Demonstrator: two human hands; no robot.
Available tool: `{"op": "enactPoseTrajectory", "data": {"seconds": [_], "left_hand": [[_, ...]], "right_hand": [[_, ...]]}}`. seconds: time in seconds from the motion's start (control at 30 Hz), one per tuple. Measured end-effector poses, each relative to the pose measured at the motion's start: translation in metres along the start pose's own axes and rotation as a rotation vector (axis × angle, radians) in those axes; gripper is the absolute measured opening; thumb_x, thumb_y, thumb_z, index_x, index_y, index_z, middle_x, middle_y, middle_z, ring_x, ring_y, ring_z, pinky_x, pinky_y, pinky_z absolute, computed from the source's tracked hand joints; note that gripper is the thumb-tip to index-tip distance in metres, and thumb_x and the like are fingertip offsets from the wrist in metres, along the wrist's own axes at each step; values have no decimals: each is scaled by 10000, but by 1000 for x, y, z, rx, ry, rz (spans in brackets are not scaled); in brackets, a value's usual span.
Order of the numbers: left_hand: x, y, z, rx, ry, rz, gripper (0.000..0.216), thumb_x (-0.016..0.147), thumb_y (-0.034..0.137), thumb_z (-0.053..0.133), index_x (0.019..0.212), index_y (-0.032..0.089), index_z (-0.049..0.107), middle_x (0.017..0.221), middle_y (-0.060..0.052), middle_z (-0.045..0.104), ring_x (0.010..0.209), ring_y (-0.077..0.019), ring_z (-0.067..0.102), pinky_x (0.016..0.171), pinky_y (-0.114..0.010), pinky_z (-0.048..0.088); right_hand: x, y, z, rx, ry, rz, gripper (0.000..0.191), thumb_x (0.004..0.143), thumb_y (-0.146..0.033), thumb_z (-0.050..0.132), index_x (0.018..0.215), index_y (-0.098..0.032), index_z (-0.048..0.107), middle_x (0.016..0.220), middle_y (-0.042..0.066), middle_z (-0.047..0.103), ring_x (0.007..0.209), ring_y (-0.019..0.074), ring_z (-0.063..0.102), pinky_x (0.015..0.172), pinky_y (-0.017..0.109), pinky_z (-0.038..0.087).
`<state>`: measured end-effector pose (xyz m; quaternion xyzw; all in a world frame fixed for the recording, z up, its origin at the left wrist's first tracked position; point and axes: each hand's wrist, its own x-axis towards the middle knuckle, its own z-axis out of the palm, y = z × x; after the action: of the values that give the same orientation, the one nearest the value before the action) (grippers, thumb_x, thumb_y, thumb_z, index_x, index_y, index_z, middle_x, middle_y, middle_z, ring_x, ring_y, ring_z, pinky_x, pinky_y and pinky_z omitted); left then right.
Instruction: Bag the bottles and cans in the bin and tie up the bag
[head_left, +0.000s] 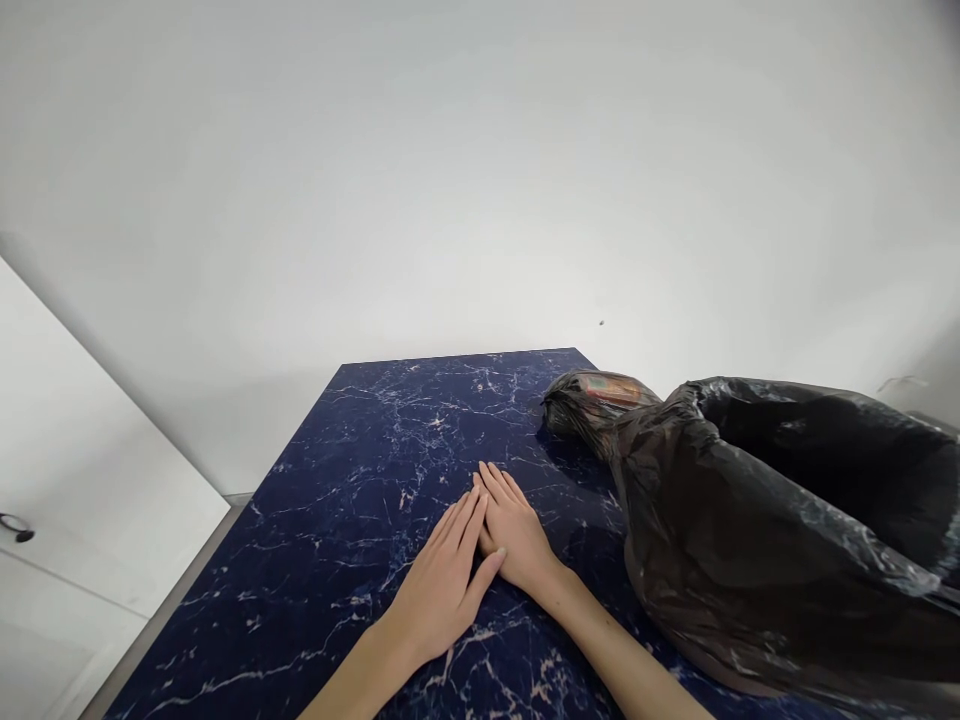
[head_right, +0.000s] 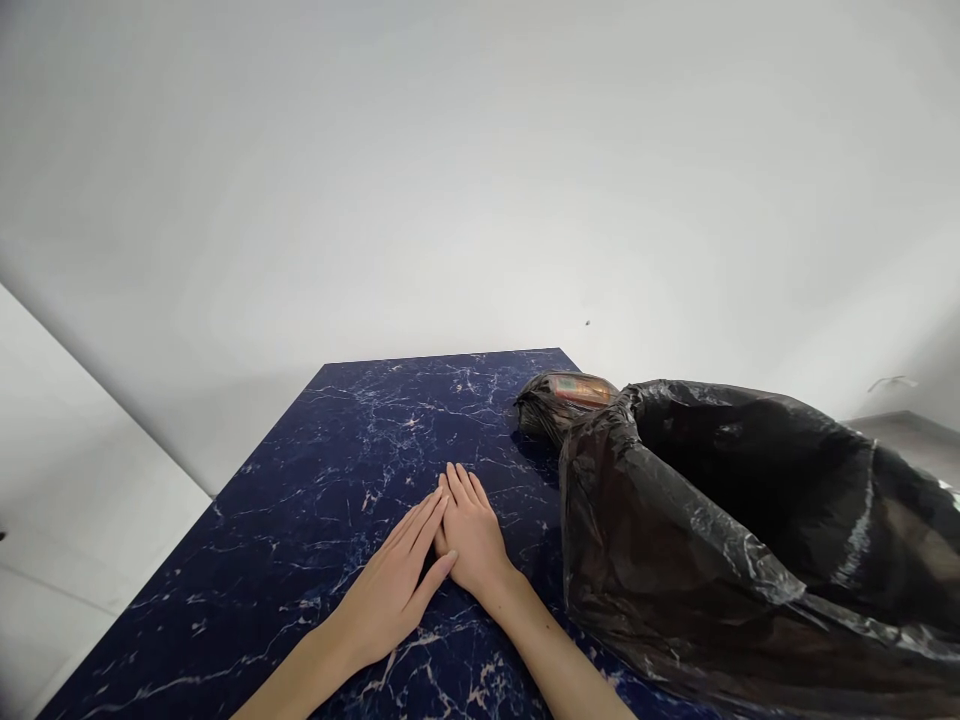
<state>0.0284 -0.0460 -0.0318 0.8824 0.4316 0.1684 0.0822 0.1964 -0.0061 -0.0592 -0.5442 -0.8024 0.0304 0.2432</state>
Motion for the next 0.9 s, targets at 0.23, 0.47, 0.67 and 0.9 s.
{"op": "enactPoseTrajectory", "data": {"seconds": [0.23, 0.47, 0.67, 0.9], "left_hand": [[1, 2, -1, -20, -21, -27, 785, 1139, 532, 410, 1738, 363, -68, 1805, -25, 171, 1641, -296, 292, 1327, -518, 364], [1, 0, 0, -46, -30, -43, 772, 1135, 543, 414, 1745, 362, -24, 1807, -17, 162, 1648, -299, 272, 1335, -523, 346], [2, 1, 0, -54, -33, -40, 771, 1136, 536, 413, 1742, 373, -35, 1810, -14, 155, 1651, -304, 263, 1338, -538, 338], [1, 2, -6, -89, -50, -106, 749, 1133, 566, 390, 1742, 403, -13, 1819, -10, 142, 1650, -313, 273, 1314, -553, 375]], "right_hand": [[1, 0, -1, 20, -4, 2, 599, 1044, -191, 395, 1606, -1, 475, 1703, 179, 399, 1620, 294, 330, 1347, 470, 267], [0, 1, -1, 38, 10, 1, 594, 1045, -204, 393, 1599, -16, 495, 1696, 174, 416, 1614, 291, 347, 1341, 473, 279], [-1, 1, 1, 68, 41, 2, 589, 1032, -194, 411, 1584, -23, 523, 1683, 179, 444, 1608, 289, 362, 1339, 469, 282], [1, 12, 1, 131, 179, 142, 581, 1041, -261, 463, 1587, -69, 521, 1758, 232, 278, 1643, 387, 249, 1278, 566, 368]]}}
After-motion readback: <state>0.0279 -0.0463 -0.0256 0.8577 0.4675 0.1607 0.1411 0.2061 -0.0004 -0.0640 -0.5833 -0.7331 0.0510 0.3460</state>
